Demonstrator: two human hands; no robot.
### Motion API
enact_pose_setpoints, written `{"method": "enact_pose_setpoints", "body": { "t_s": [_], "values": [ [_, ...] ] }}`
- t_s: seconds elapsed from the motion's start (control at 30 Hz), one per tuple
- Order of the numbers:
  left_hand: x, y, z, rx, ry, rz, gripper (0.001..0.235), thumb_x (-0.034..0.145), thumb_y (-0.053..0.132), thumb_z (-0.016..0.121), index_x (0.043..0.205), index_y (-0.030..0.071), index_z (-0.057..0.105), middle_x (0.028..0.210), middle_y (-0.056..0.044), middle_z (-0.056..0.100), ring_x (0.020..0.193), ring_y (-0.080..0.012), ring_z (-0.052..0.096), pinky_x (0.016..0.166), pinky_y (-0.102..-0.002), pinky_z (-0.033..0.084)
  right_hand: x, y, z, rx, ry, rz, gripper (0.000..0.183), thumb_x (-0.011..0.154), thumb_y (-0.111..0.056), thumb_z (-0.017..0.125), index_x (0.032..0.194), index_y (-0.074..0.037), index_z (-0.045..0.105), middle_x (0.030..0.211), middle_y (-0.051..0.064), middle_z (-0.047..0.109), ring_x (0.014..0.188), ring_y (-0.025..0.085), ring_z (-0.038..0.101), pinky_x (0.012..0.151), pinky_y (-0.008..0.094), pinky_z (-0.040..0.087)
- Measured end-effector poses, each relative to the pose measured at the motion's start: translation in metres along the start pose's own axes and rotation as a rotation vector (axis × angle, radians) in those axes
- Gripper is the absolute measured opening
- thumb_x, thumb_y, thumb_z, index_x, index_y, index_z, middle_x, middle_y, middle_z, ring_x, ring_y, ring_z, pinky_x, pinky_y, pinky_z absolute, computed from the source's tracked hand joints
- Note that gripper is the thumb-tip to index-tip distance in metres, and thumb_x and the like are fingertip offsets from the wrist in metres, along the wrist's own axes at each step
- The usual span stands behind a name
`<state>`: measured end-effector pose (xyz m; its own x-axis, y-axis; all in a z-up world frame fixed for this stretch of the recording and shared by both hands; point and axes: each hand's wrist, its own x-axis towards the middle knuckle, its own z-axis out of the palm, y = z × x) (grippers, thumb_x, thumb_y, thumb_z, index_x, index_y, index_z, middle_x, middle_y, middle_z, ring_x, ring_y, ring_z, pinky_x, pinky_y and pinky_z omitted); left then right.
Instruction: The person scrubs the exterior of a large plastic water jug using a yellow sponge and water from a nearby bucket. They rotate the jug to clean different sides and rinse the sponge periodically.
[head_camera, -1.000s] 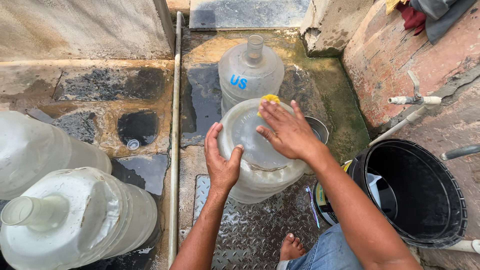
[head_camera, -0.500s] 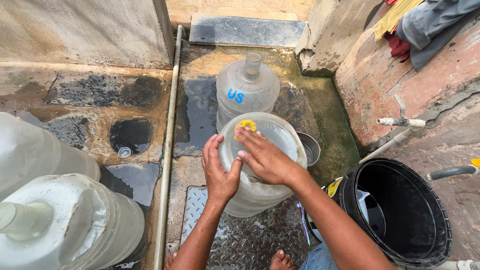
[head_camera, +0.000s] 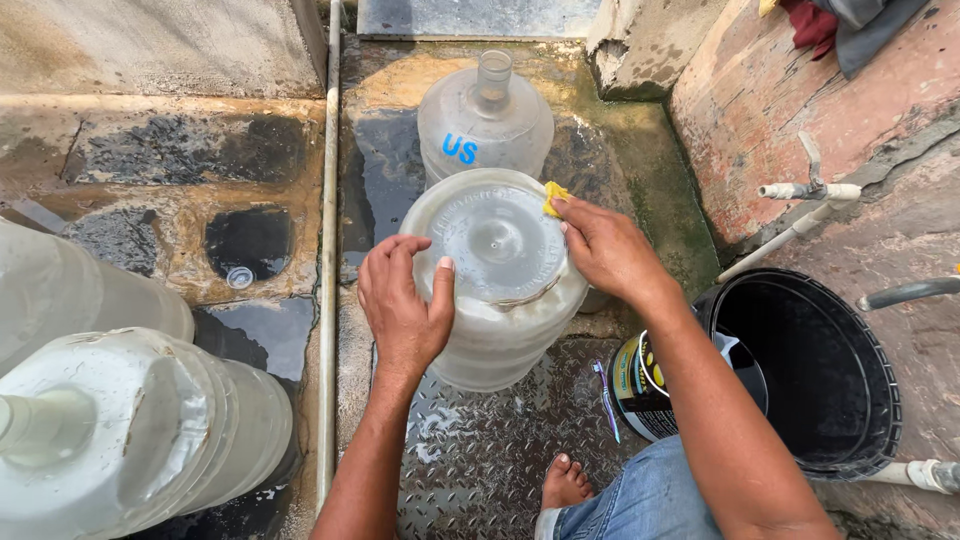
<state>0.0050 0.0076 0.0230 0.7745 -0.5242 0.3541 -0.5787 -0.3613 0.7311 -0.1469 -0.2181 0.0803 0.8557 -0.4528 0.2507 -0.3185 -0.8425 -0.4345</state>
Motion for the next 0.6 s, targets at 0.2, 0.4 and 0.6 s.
{"method": "enact_pose_setpoints", "body": {
  "t_s": [0.2,0.4,0.6],
  "values": [
    [0.027,-0.004,-0.011,-0.126,-0.037,0.166,0.059,0.073,0.031,0.083,0.124,0.008,0.063,0.137,-0.02,0.049,0.128,-0.0392,0.043,0.102,-0.057,0.038,0.015,0.012,0.0,-0.027,0.029,-0.001,0.034,0.097,-0.013,0.055,0.126,-0.005,0.071,0.132,0.021,0.067,0.124,0.036,0.063,0.108,0.044,0.047],
    [-0.001,0.009,0.004,-0.124,-0.069,0.175,0.039,0.067,0.024,0.086,0.097,0.015,0.063,0.111,-0.012,0.051,0.115,-0.0332,0.046,0.101,-0.05,0.041,0.016,-0.024,0.03,-0.1,0.034,-0.206,0.034,0.099,-0.009,0.057,0.131,-0.003,0.067,0.144,0.02,0.059,0.139,0.033,0.05,0.119,0.048,0.034],
    [-0.006,0.004,0.013,-0.25,0.079,0.235,0.053,0.074,0.014,0.079,0.114,0.011,0.045,0.126,-0.015,0.049,0.126,-0.0332,0.044,0.112,-0.051,0.033,0.03,-0.075,0.057,0.17,-0.212,-0.339,0.051,0.09,0.002,0.054,0.139,-0.011,0.061,0.151,0.007,0.056,0.145,0.024,0.047,0.123,0.052,0.026]
  ]
}}
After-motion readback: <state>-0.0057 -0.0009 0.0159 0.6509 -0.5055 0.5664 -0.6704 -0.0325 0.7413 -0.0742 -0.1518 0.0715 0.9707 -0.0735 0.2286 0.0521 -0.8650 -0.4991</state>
